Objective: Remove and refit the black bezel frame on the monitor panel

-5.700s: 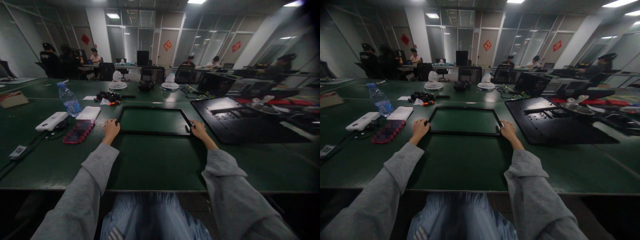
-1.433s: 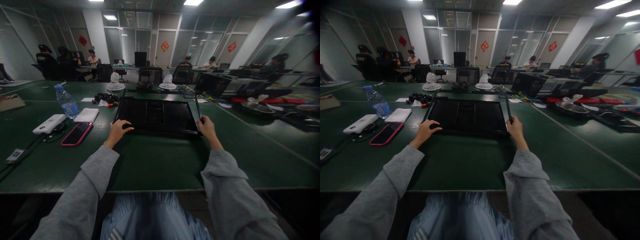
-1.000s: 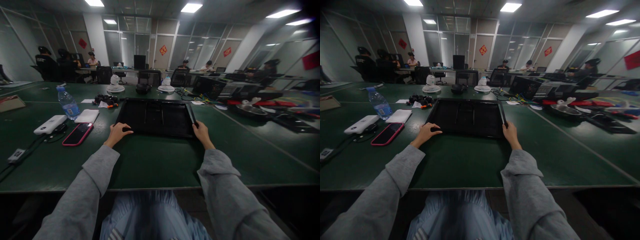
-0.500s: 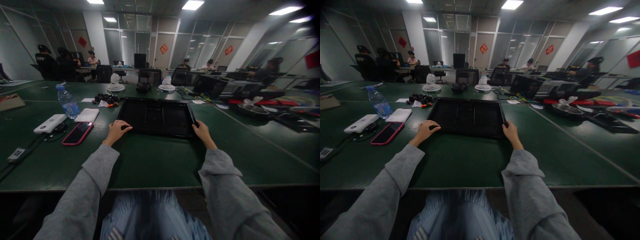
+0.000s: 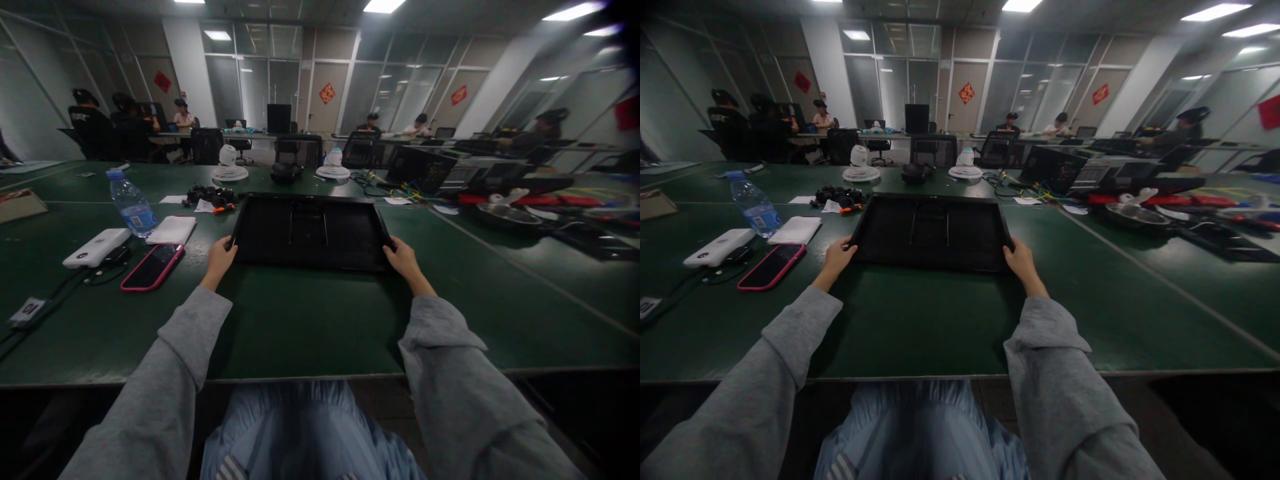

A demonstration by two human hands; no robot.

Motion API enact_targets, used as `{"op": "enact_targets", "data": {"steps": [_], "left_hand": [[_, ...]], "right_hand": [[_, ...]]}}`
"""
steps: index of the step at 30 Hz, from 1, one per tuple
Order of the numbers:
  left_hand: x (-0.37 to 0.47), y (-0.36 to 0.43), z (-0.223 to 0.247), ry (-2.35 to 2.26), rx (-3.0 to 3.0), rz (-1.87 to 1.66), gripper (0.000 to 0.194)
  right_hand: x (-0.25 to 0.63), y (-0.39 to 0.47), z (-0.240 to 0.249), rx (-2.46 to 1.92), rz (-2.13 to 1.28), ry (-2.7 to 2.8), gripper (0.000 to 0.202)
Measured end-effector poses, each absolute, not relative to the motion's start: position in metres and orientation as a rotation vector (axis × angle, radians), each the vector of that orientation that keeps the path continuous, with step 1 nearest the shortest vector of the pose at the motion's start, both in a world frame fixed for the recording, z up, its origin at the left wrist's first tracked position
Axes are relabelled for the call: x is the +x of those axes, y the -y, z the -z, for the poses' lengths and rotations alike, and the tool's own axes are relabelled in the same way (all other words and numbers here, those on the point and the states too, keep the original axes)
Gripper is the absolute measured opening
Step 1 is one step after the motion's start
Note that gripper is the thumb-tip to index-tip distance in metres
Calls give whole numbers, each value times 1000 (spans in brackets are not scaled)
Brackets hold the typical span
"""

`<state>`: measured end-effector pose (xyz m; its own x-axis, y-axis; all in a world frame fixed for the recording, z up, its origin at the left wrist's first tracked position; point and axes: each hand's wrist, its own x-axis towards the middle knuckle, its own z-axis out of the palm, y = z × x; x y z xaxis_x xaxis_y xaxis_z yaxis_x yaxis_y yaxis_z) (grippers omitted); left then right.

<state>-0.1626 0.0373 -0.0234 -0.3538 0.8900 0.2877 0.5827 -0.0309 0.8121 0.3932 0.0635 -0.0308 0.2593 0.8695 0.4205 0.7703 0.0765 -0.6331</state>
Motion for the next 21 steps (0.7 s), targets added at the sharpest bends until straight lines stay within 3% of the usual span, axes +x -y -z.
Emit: {"op": "enact_targets", "data": {"steps": [13,21], "left_hand": [[-157,-28,16,-1983,1643,-1401,35],[-160,-33,21,-2002,1578,-1328,39]], "right_hand": [[392,-61,28,-1704,-147,1512,48],[397,-65,36,-1710,-170,1530,54]]}}
